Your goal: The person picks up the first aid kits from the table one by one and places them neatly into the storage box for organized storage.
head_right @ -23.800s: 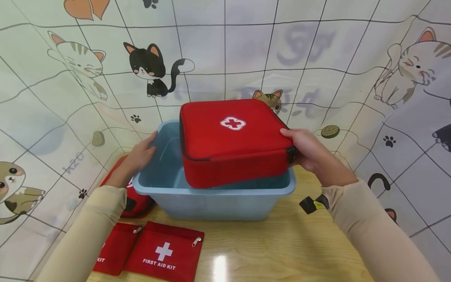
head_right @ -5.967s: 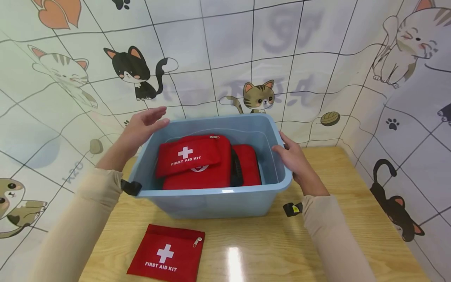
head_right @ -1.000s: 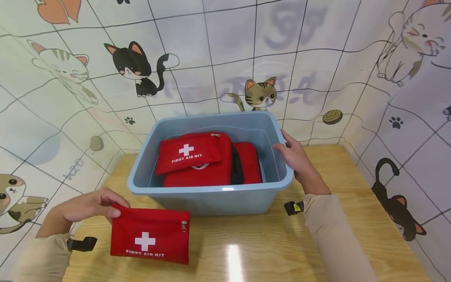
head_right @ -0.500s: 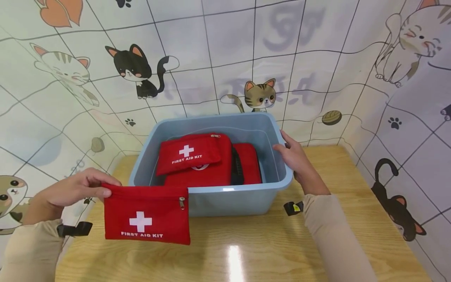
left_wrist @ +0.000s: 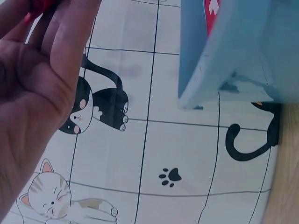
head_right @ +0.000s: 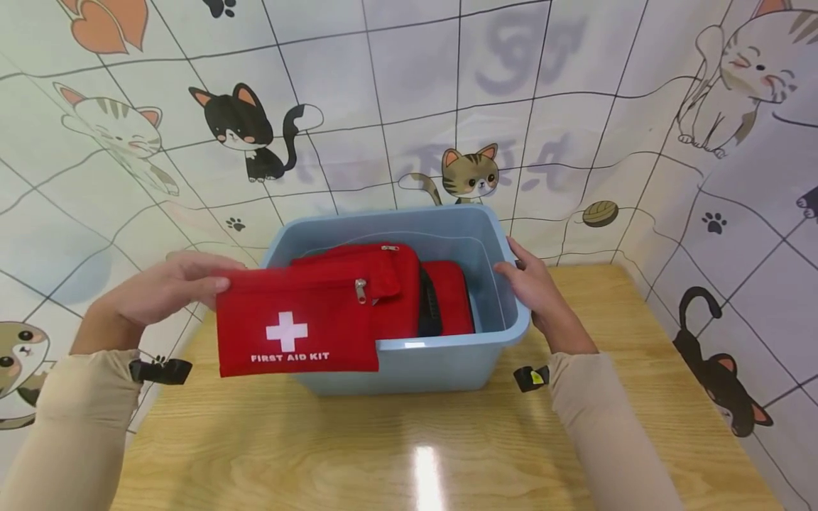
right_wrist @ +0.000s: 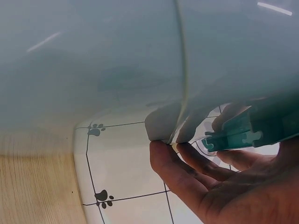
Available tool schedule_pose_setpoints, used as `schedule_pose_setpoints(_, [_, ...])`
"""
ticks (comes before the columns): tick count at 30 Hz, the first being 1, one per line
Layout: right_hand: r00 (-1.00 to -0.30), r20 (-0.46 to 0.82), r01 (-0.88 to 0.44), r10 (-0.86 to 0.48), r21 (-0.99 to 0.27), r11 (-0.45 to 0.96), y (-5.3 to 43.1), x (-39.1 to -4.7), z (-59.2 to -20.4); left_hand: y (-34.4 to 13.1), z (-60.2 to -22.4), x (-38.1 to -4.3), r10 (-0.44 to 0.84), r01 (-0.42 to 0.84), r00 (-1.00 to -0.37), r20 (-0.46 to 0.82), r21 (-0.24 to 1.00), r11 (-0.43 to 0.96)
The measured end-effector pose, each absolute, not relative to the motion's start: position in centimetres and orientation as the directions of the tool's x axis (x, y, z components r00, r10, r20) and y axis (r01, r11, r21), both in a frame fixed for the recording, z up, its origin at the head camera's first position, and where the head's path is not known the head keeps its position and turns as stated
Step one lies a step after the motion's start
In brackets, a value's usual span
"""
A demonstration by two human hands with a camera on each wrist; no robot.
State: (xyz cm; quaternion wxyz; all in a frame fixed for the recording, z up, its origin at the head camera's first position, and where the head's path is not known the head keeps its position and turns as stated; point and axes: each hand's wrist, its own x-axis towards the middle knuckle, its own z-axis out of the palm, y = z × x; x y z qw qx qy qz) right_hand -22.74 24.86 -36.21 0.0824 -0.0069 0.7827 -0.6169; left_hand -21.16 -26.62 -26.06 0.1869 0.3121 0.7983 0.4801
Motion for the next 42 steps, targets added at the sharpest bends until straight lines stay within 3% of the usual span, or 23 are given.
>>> schedule_pose_setpoints(5, [-0.987,-0.115,0.086,-0.113,-0.968,0.237,24.9,-22.8,-36.2,-24.8,-25.3,-22.5,0.573,0.250,-0.820,-0.007,0.895,0.369])
schedule_pose_setpoints(10, [-0.987,-0.115,0.085,-0.111,-0.967,0.241,25.0,-22.7,-36.1,-23.0,-24.8,-23.8,0.511,0.185,-0.858,-0.050,0.898,0.400])
schedule_pose_setpoints(25, [-0.986,-0.122,0.092,-0.112,-0.967,0.240,24.6,-22.6,-36.3,-20.1,-25.7,-26.3,0.516,0.086,-0.841,-0.166,0.899,0.430])
schedule_pose_setpoints(34, [-0.987,-0.099,0.065,-0.124,-0.967,0.248,24.5,-22.9,-36.4,-20.6,-26.2,-26.2,0.454,0.077,-0.866,-0.210,0.841,0.535])
schedule_pose_setpoints(42, [-0.986,-0.118,0.081,-0.116,-0.955,0.286,25.2,-22.7,-36.2,-21.5,-26.9,-25.5,0.384,0.093,-0.915,-0.124,0.861,0.499])
